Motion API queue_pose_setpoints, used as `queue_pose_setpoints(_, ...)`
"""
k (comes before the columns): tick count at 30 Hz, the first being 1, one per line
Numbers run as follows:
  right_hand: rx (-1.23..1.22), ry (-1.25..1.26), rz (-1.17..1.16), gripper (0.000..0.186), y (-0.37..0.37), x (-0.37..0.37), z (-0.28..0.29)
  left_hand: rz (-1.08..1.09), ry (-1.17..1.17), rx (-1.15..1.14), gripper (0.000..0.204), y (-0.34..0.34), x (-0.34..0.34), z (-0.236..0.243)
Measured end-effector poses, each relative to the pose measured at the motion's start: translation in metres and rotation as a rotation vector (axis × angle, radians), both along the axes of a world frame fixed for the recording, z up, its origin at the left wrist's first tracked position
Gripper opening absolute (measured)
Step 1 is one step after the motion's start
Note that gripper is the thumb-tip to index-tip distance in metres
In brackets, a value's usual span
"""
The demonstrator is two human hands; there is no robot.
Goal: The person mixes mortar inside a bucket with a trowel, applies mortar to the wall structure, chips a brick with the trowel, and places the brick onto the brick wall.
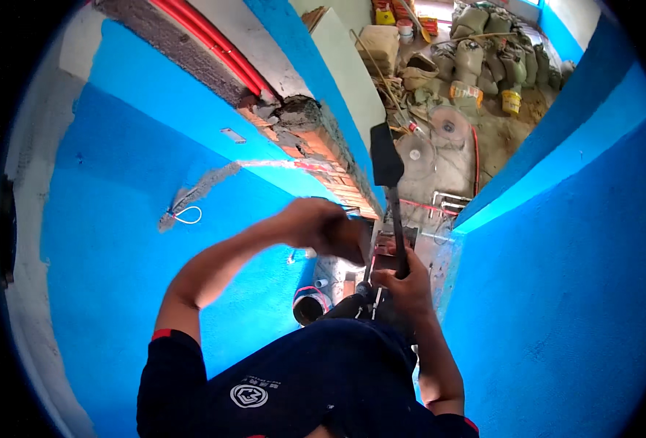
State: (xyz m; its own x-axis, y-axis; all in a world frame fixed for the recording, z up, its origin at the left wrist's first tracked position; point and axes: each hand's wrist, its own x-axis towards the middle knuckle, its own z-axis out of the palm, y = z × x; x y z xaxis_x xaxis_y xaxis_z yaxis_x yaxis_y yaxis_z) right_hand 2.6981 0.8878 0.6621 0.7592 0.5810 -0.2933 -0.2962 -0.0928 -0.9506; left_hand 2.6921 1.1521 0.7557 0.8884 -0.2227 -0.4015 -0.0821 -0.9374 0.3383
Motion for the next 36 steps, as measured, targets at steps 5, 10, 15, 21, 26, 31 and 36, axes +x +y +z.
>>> queue_pose_setpoints(5, -0.152, 0.018, -0.14, 0.05, -0.059, -0.006, -0.04, 0.1, -0.377, 0.09, 0.054, 0.105, 0.071, 0.045)
queue_pose_setpoints(10, -0.36, 0.088, -0.286, 0.056, -0.12, -0.062, -0.104, 0.381, -0.326, 0.071, 0.064, 0.186, 0.125, 0.065)
queue_pose_setpoints(15, -0.372, 0.279, -0.51, 0.025, -0.156, -0.142, -0.158, 0.389, -0.343, 0.035, 0.062, 0.214, 0.151, 0.043)
queue_pose_setpoints(21, -0.622, 0.366, -0.604, 0.03, -0.181, -0.203, -0.196, 0.362, -0.351, 0.019, 0.068, 0.251, 0.163, 0.012)
queue_pose_setpoints(26, -0.592, 0.438, -0.676, 0.032, -0.167, -0.203, -0.176, 0.356, -0.36, 0.013, 0.069, 0.258, 0.16, 0.012)
queue_pose_setpoints(31, -0.606, 0.448, -0.695, 0.03, -0.151, -0.189, -0.162, 0.295, -0.399, 0.004, 0.069, 0.267, 0.159, 0.009)
queue_pose_setpoints(36, -0.564, 0.435, -0.705, 0.029, -0.142, -0.184, -0.162, 0.317, -0.375, -0.002, 0.068, 0.261, 0.157, 0.015)
